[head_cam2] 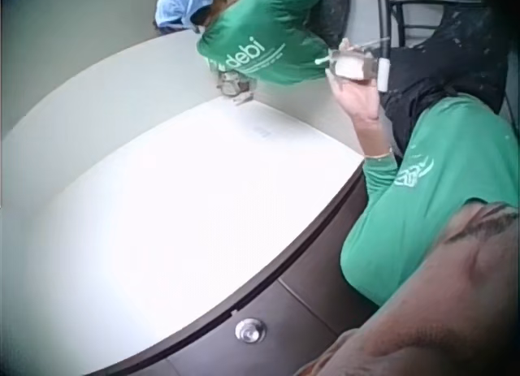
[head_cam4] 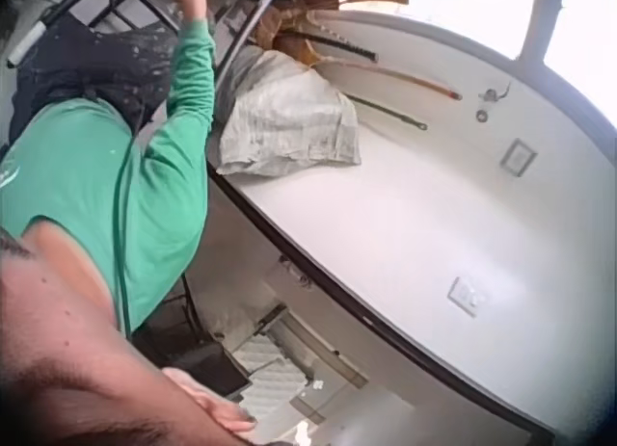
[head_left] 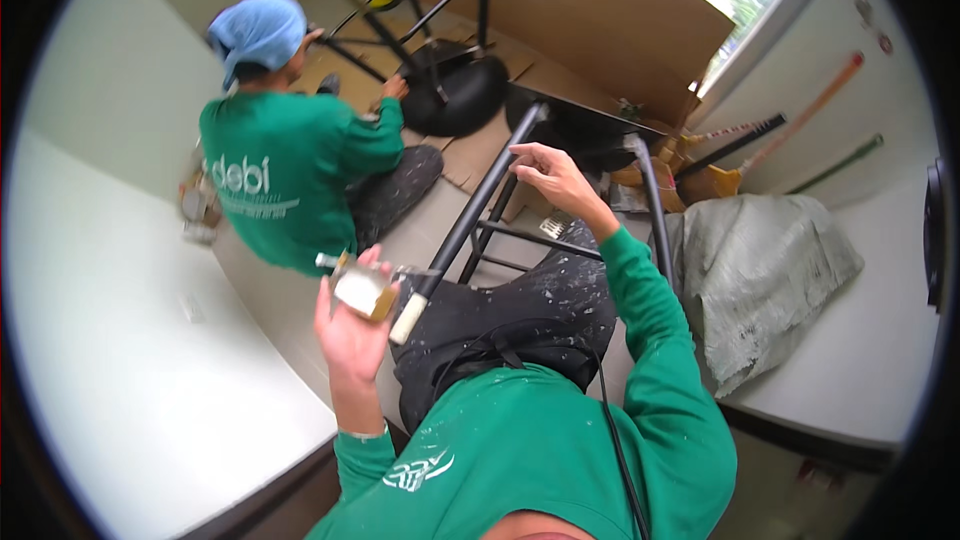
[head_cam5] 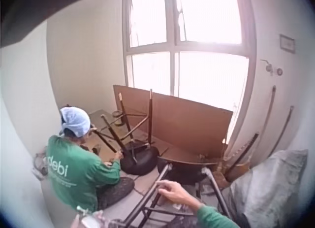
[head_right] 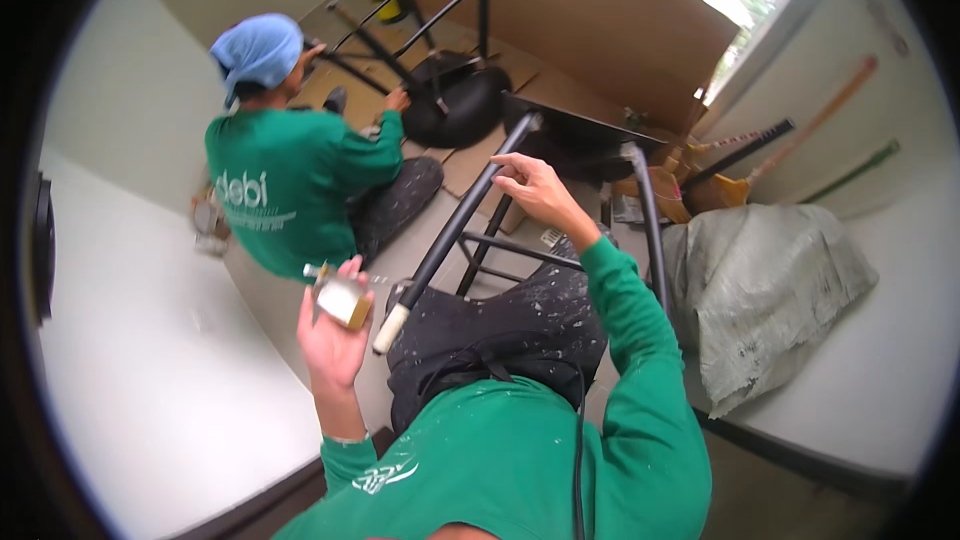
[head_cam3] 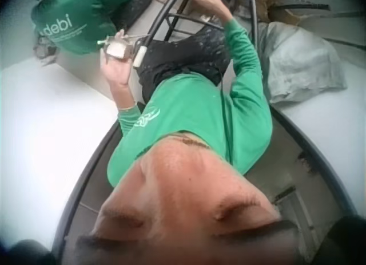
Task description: The person applies a white substance to the joints and underside of a black chair frame using a brush.
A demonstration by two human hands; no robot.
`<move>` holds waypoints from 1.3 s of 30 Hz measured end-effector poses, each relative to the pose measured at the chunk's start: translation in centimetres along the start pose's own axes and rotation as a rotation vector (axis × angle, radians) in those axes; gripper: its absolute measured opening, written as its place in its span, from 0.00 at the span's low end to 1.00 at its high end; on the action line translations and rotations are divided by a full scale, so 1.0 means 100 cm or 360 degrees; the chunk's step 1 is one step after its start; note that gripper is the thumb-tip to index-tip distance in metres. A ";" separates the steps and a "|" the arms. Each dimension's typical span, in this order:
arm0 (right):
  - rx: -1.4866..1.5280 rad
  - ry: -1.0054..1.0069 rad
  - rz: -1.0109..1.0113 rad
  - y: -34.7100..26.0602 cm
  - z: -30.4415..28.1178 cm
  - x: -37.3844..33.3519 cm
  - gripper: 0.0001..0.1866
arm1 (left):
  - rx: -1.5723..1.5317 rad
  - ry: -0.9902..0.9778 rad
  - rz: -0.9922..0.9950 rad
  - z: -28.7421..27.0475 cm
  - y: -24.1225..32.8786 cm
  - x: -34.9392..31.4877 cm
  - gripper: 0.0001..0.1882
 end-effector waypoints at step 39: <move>-0.0019 -0.0172 -0.0114 -0.153 0.058 -0.123 0.14 | -0.0072 -0.0088 -0.0349 0.041 -0.068 0.000 0.32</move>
Point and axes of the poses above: each hand's wrist, its own x-axis towards the middle knuckle, its own z-axis out of the palm, y = z × x, the point moved 3 cm from there along x, towards the middle knuckle, and after that the axes turned 12 degrees about x, right-handed, at the moved point
